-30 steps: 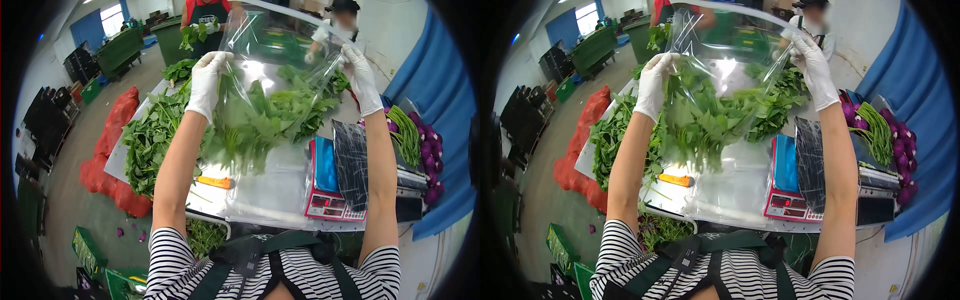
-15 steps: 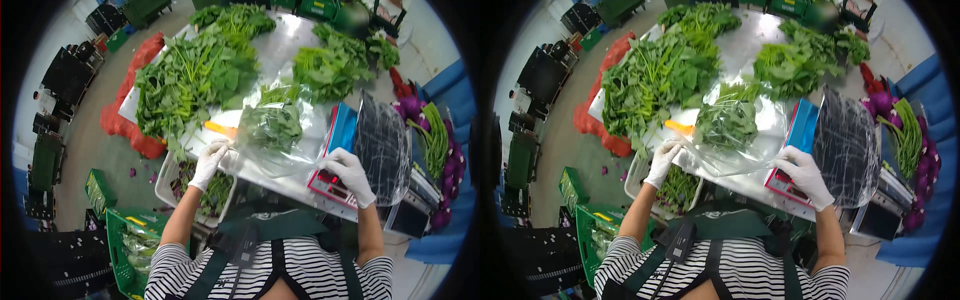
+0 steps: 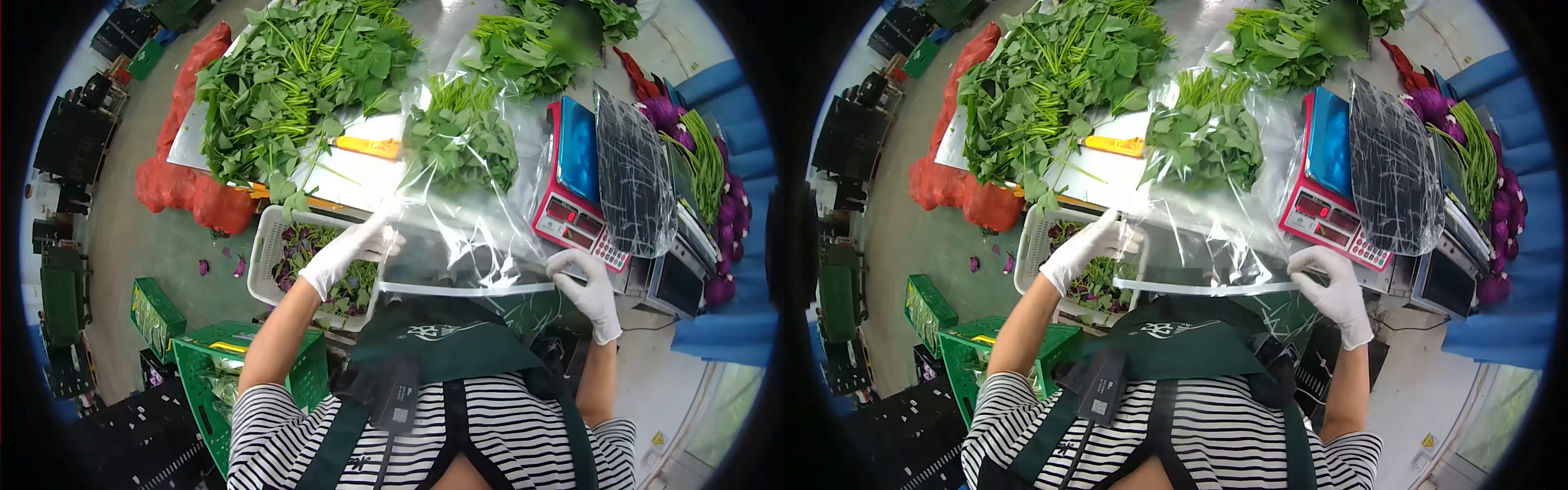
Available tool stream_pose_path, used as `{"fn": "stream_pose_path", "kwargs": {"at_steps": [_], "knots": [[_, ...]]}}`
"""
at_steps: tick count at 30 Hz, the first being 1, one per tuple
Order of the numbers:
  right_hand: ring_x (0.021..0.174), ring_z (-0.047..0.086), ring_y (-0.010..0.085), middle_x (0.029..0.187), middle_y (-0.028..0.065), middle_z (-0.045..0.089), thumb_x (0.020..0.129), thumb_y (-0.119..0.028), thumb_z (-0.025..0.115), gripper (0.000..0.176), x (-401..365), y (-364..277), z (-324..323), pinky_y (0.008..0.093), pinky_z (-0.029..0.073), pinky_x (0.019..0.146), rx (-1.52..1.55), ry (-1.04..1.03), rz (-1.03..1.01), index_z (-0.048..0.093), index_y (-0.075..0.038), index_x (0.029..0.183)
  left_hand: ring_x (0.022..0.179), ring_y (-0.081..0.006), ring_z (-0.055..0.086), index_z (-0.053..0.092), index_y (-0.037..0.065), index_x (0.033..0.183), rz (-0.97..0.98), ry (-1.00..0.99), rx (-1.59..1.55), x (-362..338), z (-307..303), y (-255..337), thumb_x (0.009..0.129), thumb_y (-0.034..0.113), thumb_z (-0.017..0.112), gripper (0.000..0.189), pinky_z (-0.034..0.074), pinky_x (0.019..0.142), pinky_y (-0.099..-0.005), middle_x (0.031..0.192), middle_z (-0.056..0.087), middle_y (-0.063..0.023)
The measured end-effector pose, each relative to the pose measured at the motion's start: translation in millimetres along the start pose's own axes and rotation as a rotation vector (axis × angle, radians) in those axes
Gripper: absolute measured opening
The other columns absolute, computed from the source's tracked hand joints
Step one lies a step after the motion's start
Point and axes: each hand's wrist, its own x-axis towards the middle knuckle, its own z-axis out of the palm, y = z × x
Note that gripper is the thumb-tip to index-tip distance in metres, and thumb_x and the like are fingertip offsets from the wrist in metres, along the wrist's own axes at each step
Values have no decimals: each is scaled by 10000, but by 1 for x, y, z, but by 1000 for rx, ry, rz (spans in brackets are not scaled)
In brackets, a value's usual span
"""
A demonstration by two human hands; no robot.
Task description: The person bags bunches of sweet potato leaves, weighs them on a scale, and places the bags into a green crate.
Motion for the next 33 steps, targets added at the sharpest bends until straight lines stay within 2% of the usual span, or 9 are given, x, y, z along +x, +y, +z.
{"fn": "stream_pose_path", "kwargs": {"at_steps": [3,5,9,12,15,20,22,25,33], "knots": [[816,623,139,845,60,641,737,8,642,127,-6,-27,14,268,492,772,-11,110,-14,609,3,860,841,-120,630,655,50,1010,-54,-116,241,1,-6,5,913,492,518,473,481,813,-267,952,682,-52],[808,618,130,846,53,637,751,1,648,124,-2,-51,38,265,491,760,-3,155,-82,611,6,869,782,-79,625,670,88,930,-64,-138,146,-3,-4,5,905,328,602,251,486,738,-219,879,686,-10],[837,619,177,900,69,643,755,-29,677,157,19,-64,95,285,480,746,-15,-21,-257,629,-17,905,746,-66,597,679,94,912,-68,-201,224,-11,-4,-6,889,299,626,213,482,730,-218,870,686,-2],[793,610,245,856,67,613,753,-135,704,162,32,-65,139,332,485,695,-130,-13,-403,626,-83,884,706,-66,569,682,89,883,-77,-207,245,-18,-3,-10,896,293,611,216,469,700,-218,845,685,1],[768,569,234,819,42,566,741,-215,714,182,42,-56,170,343,458,671,-366,39,-609,609,-112,848,695,-70,568,684,89,876,-87,-203,303,-15,-7,-19,889,300,613,224,467,690,-219,835,685,1],[747,542,213,799,26,529,726,-224,709,184,42,-51,194,343,429,645,-438,89,-667,583,-128,819,670,-79,573,672,81,839,-70,-180,358,-17,-1,-18,878,255,613,188,463,666,-223,798,676,-3],[736,535,198,794,20,518,717,-213,704,180,42,-49,198,326,410,644,-503,123,-703,571,-133,808,634,-86,530,693,51,824,36,-155,300,-22,3,-18,848,289,585,262,397,583,-226,664,591,-14],[733,535,198,791,23,519,711,-205,701,181,41,-51,201,325,409,659,-532,142,-741,563,-125,796,649,-91,570,653,58,819,7,-172,315,-17,-2,-21,892,190,590,163,468,649,-236,715,629,-7],[732,555,198,758,24,540,683,-155,695,167,31,-46,205,337,418,714,-624,154,-752,556,-122,769,631,-85,554,650,41,779,-6,-98,334,-15,-3,-29,890,155,593,169,468,643,-236,728,652,-23]]}}
